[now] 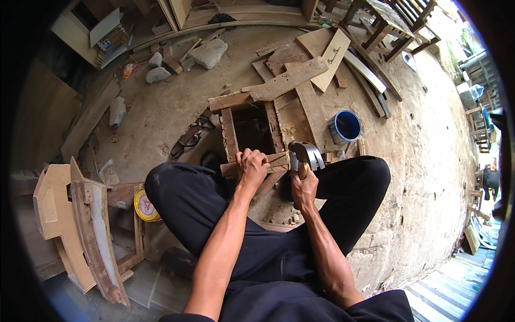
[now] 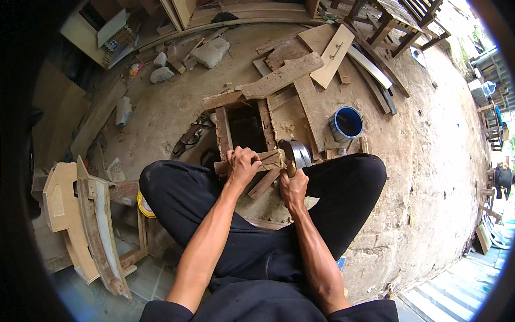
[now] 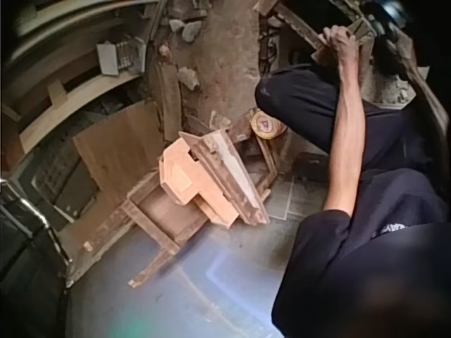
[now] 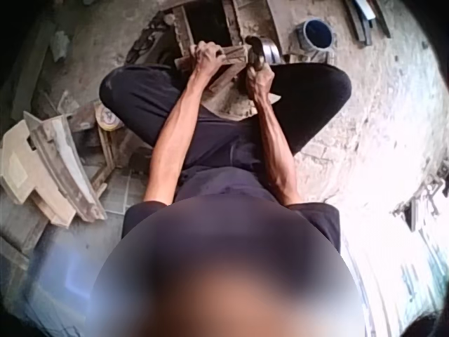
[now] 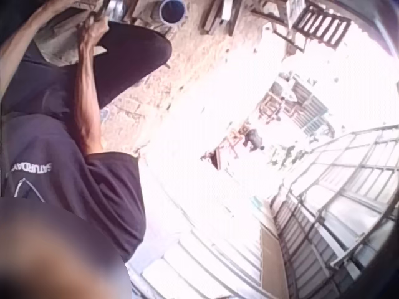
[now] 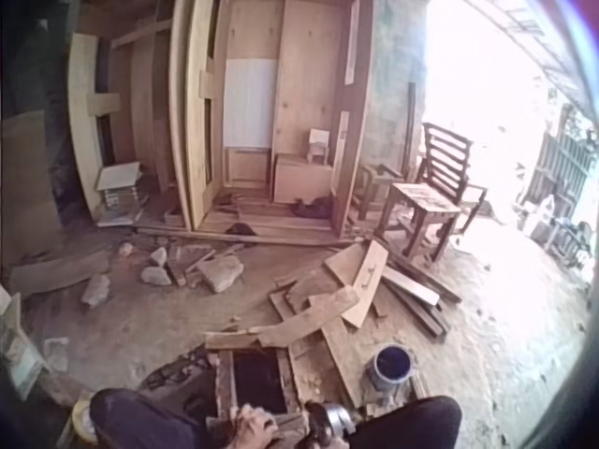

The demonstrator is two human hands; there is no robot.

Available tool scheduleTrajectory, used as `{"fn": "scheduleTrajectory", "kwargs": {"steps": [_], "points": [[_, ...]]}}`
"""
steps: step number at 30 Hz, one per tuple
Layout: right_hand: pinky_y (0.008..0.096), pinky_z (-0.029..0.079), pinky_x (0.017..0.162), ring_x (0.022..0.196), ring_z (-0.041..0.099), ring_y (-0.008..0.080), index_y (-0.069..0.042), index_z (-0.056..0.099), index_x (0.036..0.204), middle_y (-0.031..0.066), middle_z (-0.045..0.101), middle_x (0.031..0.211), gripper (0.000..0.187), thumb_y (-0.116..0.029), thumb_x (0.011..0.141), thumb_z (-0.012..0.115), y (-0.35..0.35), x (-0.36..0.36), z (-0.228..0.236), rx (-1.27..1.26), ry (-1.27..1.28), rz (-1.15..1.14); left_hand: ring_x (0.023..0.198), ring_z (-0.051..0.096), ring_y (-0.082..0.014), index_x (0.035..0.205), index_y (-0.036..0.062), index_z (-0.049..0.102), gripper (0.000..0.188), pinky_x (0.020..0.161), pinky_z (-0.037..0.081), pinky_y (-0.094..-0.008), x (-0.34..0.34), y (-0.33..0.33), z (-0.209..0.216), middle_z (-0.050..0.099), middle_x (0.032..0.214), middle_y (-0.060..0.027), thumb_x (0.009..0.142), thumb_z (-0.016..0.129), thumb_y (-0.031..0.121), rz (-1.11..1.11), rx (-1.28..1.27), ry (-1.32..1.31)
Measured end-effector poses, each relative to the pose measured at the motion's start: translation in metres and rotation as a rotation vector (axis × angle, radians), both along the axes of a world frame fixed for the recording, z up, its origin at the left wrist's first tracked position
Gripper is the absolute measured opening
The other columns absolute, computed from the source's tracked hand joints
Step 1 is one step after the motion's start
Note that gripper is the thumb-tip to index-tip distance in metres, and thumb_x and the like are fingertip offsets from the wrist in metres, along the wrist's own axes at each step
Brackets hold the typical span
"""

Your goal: The person assembles a small wooden stool by hand, positioning planks and legs, then securing them with nails and a hammer. The person repeatedly aligns parts, hammers nails, and adjusts the frame to complete the assembly.

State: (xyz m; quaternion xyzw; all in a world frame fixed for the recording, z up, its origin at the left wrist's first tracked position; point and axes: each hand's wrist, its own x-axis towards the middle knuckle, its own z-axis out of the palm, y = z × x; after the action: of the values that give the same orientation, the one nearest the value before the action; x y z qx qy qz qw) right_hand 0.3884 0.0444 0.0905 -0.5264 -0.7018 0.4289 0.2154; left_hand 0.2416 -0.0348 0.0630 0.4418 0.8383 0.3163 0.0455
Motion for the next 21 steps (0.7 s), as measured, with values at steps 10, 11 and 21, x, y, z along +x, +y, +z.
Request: {"fn": "scheduleTrajectory", "kwargs": {"steps": [10,11,21], "points": [[0.0369,0.043,0.05,0.046,0.051,0.0313,0.005,0.056,0.083,0.0225,0.051,0.057,0.019,-0.013,0.08,0.058,-0.009,0.003,0.01,-0.022,0.086,0.18,0.084,0.056,-0.024,0.071,0.0133,0.069,0.011,0.084,0.031,-0.0395,0.0,0.001,0.002,0.066,0.079,-0.002,0.067,0.077,0.02,0.061,-0.049,-0.085],[0.0366,0.043,0.05,0.046,0.05,0.0309,0.005,0.056,0.085,0.0219,0.052,0.057,0.018,-0.013,0.08,0.058,-0.011,0.003,0.008,0.017,0.113,0.202,0.084,0.056,-0.0239,0.071,0.0136,0.069,0.011,0.084,0.031,-0.0394,0.0,0.001,0.001,0.066,0.079,-0.0018,0.067,0.077,0.021,0.063,-0.043,-0.089],[0.0416,0.047,0.055,0.063,0.063,0.0412,0.002,0.06,0.098,0.0268,0.057,0.066,0.024,-0.011,0.078,0.057,-0.008,0.008,-0.005,0.064,-0.043,0.23,0.083,0.056,-0.0239,0.069,0.0133,0.07,0.005,0.084,0.033,-0.0409,0.002,0.004,-0.002,0.064,0.075,-0.0027,0.068,0.073,0.017,0.024,-0.029,0.016]]}}
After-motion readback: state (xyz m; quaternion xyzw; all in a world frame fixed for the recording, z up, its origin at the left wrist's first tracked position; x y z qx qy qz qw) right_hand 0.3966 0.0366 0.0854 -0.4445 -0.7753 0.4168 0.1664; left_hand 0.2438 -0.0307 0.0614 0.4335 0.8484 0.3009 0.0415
